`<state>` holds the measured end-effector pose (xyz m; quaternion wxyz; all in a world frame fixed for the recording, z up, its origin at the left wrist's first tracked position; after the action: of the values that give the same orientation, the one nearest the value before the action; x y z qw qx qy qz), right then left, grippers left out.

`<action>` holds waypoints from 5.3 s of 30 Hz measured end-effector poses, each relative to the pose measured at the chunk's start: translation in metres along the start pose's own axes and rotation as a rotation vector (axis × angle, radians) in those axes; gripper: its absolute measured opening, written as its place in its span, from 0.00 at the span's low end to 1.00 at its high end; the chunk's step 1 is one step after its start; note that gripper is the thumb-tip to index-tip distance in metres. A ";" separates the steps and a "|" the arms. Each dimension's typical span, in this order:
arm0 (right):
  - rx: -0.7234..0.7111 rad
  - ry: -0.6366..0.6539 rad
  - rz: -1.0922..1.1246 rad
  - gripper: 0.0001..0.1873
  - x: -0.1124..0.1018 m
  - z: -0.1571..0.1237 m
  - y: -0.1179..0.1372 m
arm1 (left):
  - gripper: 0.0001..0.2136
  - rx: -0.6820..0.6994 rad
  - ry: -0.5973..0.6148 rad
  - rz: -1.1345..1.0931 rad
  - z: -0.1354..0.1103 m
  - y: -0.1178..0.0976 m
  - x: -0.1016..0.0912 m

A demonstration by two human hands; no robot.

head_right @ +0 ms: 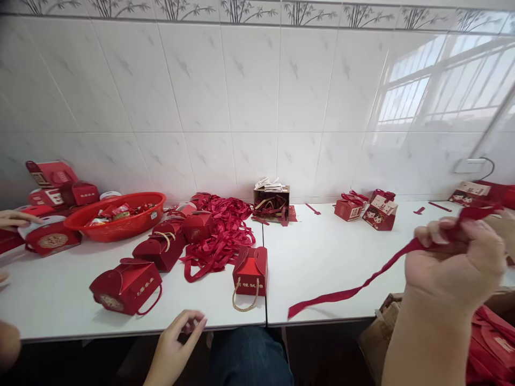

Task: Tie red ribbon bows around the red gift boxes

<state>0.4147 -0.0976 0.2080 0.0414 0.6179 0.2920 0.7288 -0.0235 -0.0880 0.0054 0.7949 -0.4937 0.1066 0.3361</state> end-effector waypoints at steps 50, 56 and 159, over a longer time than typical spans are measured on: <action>0.652 1.020 -0.903 0.12 -0.043 -0.123 -0.166 | 0.08 0.121 0.203 -0.107 0.069 -0.106 0.086; 0.562 1.039 -0.950 0.12 -0.049 -0.124 -0.171 | 0.06 0.123 0.188 -0.128 0.072 -0.108 0.086; 0.974 0.838 -0.706 0.26 -0.089 -0.104 -0.152 | 0.19 -0.167 0.498 -0.359 0.093 -0.071 0.047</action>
<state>0.2939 -0.0483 0.0506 -0.1206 0.1049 0.7559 0.6349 0.0420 -0.0080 0.0779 0.7479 -0.6352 0.1809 0.0668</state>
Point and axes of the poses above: each hand's wrist, its own z-axis towards the middle knuckle, its own x-axis out of the palm, y = z × x, the point moved 1 cm from there along z, towards the middle knuckle, and after that the axes turned 12 degrees about -y, right-handed, at the moved point
